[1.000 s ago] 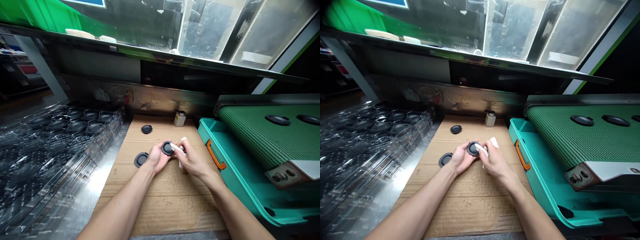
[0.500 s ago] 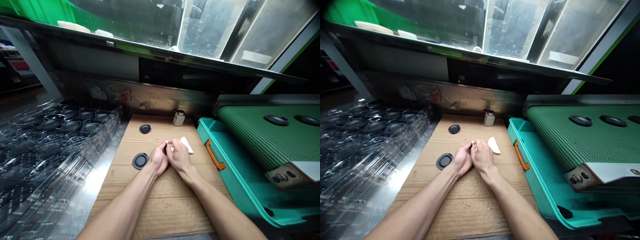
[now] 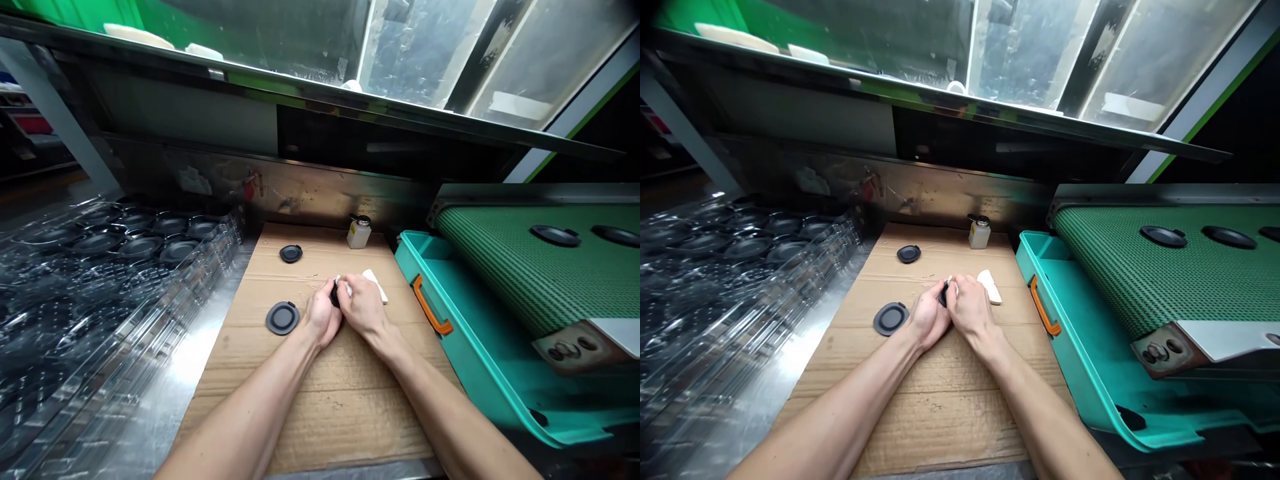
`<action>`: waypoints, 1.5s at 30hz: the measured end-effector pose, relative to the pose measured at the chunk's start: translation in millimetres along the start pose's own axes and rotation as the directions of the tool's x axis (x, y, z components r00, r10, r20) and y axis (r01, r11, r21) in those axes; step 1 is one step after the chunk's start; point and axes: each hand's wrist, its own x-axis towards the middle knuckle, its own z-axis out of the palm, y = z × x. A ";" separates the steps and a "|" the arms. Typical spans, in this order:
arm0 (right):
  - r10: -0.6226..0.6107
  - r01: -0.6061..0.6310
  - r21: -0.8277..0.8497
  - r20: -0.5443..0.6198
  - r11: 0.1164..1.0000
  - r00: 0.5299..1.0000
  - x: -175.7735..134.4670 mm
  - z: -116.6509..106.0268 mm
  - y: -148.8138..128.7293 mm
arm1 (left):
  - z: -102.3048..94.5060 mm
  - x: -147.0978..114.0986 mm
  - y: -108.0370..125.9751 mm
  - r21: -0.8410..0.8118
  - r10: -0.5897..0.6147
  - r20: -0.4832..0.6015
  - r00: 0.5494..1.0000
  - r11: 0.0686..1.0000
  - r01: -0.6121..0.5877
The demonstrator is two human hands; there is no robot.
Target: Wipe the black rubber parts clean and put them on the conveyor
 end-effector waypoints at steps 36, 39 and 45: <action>0.192 -0.137 0.188 -0.321 0.973 0.927 -3.7 -41.6 23.4 | -4.1 6.4 17.6 0.070 -0.201 0.057 0.978 0.978 0.197; 0.215 -0.159 0.193 -0.316 0.968 0.924 -5.5 -42.5 26.0 | -4.7 6.6 19.8 0.047 -0.210 0.082 0.974 0.977 0.206; 0.262 -0.202 0.207 -0.329 0.957 0.907 -6.5 -42.7 30.2 | -2.6 4.2 21.7 0.034 -0.212 0.064 0.975 0.977 0.210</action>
